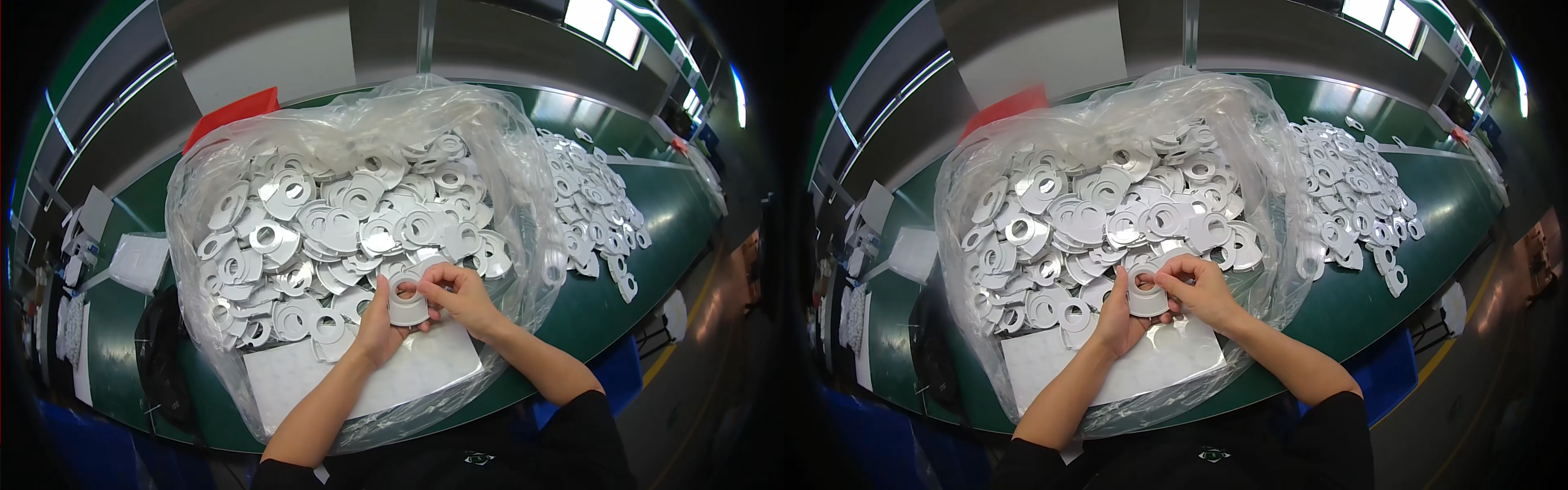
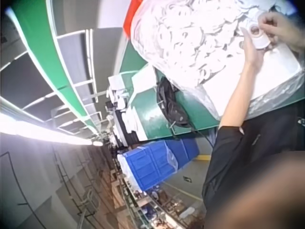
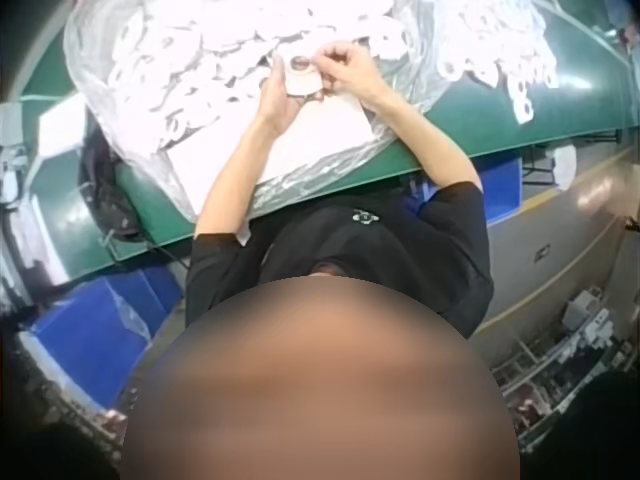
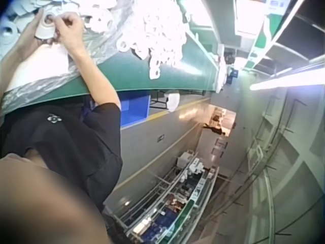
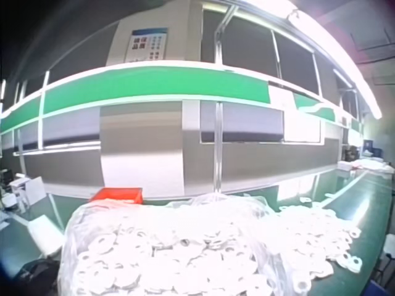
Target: Applying circular adhesive pads to metal lighting component plates on an assembly line.
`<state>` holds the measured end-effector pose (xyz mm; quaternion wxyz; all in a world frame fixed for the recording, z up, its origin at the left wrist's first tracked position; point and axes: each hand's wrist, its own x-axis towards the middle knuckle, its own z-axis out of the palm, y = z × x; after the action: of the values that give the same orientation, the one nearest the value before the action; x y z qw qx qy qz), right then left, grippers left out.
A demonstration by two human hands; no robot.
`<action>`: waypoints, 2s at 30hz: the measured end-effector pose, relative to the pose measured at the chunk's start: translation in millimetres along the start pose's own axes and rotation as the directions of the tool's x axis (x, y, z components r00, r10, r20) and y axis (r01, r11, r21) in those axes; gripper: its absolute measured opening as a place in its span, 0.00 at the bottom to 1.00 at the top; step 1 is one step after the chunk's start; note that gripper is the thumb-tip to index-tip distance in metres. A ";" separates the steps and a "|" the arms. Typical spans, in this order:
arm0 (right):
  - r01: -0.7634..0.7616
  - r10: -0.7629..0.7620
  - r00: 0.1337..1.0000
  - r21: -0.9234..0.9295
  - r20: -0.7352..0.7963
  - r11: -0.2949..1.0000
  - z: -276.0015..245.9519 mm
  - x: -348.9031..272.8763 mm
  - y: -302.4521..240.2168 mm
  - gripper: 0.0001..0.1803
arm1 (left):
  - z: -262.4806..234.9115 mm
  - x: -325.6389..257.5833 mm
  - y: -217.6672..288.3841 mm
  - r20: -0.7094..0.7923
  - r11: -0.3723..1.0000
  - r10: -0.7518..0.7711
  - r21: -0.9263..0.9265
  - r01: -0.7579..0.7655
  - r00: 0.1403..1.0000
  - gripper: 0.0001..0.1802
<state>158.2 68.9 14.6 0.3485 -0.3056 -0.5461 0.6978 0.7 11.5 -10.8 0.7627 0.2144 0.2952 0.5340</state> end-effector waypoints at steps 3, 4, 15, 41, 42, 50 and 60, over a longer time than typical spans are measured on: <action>0.000 0.000 1.000 0.020 0.001 1.000 2.2 -1.2 -3.3 0.08 | 0.6 -0.4 0.1 -0.003 1.000 -0.001 0.002 0.001 1.000 0.37; 0.000 0.000 1.000 0.020 0.000 1.000 2.3 -1.9 -4.3 0.08 | 0.8 -0.2 -0.2 -0.007 1.000 0.000 0.002 0.000 1.000 0.37; -0.031 0.031 0.999 -0.002 0.011 1.000 1.9 -2.7 -4.8 0.05 | 0.3 0.0 -0.6 -0.020 1.000 0.001 -0.015 -0.002 1.000 0.35; 0.101 -0.111 0.992 -0.160 -0.059 0.982 -0.9 -3.3 -1.6 0.12 | 3.9 -2.6 -1.6 0.017 0.987 0.094 0.127 -0.095 0.995 0.12; 0.026 -0.031 0.999 -0.118 -0.041 0.993 -2.3 -2.9 -1.5 0.12 | 5.3 -2.9 -1.8 0.019 0.987 0.092 0.128 -0.094 0.996 0.12; -0.021 0.006 0.992 -0.113 -0.127 0.993 1.9 -7.8 -9.9 0.07 | 12.0 -6.5 -0.5 0.055 0.978 0.039 0.201 -0.049 0.998 0.13; -0.031 -0.013 0.978 -0.206 -0.210 0.978 7.9 -10.0 -15.9 0.14 | 1.2 -4.9 -9.2 0.144 0.916 0.016 0.396 -0.072 0.989 0.37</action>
<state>159.9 59.0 32.3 0.3672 -0.4149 -0.5750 0.6020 6.5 3.7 -14.7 0.7091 0.4085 0.3399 0.4635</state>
